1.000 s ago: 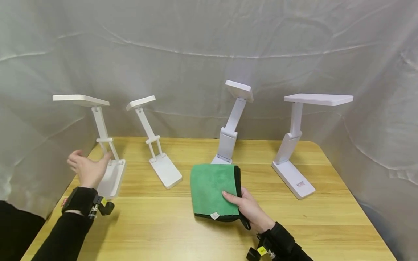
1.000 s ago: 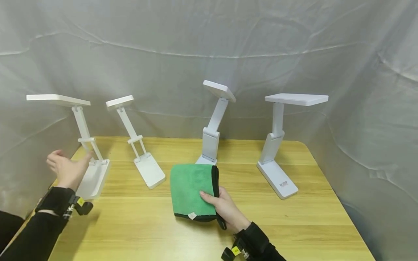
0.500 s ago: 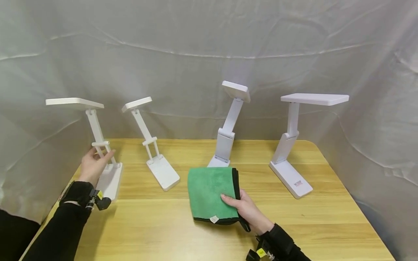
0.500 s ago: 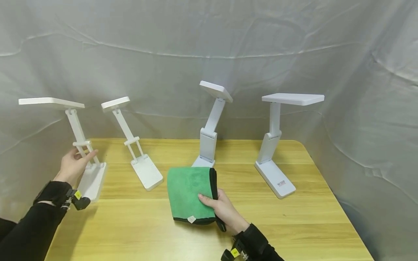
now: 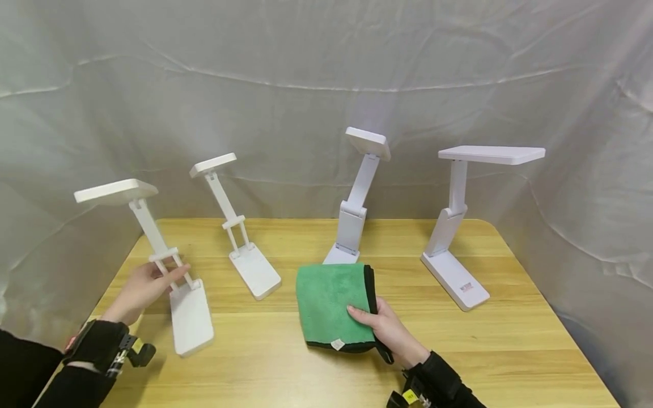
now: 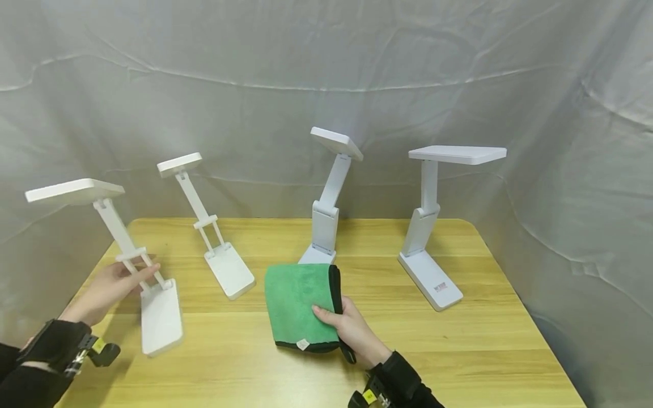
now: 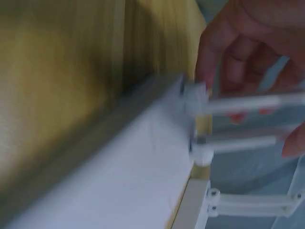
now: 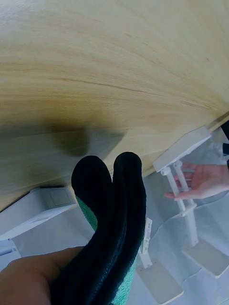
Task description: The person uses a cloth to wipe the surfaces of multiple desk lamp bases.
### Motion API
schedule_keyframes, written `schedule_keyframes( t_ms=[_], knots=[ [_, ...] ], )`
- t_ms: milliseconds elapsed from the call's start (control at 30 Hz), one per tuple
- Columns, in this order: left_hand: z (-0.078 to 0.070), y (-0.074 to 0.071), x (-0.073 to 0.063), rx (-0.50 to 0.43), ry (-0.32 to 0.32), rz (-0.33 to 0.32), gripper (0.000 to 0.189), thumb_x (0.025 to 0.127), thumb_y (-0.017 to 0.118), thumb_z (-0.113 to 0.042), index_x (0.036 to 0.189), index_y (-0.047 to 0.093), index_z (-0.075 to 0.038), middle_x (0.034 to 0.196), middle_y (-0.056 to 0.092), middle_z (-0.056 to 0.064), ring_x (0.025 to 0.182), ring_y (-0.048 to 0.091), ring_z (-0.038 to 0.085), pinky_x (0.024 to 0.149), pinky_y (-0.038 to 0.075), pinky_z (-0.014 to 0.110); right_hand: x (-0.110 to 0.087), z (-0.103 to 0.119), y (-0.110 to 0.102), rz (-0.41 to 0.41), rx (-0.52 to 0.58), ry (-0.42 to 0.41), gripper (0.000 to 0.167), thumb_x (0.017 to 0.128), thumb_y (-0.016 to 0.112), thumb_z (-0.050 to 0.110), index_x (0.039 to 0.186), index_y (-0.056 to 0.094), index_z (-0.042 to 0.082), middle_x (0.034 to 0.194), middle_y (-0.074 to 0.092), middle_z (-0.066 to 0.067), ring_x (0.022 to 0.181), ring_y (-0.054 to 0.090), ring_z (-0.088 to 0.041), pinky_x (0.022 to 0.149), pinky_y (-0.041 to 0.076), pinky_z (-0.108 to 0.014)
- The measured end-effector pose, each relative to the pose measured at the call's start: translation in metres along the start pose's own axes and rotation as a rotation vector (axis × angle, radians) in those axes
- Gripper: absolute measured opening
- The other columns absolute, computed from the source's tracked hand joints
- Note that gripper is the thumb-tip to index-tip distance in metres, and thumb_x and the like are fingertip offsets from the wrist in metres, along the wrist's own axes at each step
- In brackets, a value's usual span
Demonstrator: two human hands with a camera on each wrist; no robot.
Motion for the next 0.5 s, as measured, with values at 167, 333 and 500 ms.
schedule_keyframes(
  t_ms=[167,333,500],
  knots=[
    [-0.006,0.016,-0.009,0.005,0.099,0.144,0.063,0.104,0.055,-0.034,0.151,0.037,0.004,0.130,0.063,0.028,0.108,0.067,0.025,0.078,0.059,0.025,0.000,-0.003,-0.002,-0.014,-0.001,0.013,0.053,0.100,0.061,0.029,0.141,0.044,-0.001,0.106,0.072,0.005,0.096,0.072,-0.010,0.086,0.061,-0.032],
    [-0.015,0.025,-0.014,0.084,0.210,0.131,0.046,0.107,0.049,-0.032,0.140,0.056,-0.001,0.141,0.060,0.022,0.126,0.058,0.044,0.085,0.054,0.021,0.001,-0.002,-0.004,-0.028,0.030,0.008,0.048,0.105,0.052,0.038,0.136,0.049,0.002,0.101,0.073,0.008,0.094,0.072,-0.009,0.085,0.061,-0.030],
    [-0.025,0.036,-0.024,0.150,0.245,0.096,0.041,0.107,0.048,-0.032,0.132,0.065,-0.005,0.139,0.062,0.019,0.128,0.057,0.045,0.097,0.054,0.041,-0.002,0.002,-0.009,-0.106,0.010,0.005,0.043,0.106,0.045,0.045,0.121,0.058,0.008,0.092,0.074,0.008,0.088,0.072,-0.009,0.083,0.060,-0.028]
  ],
)
Point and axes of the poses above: each hand's wrist, its own x-axis towards the middle knuckle, its own y-axis out of the palm, z = x × y, the point moved 6 cm from there along x, towards the middle knuckle
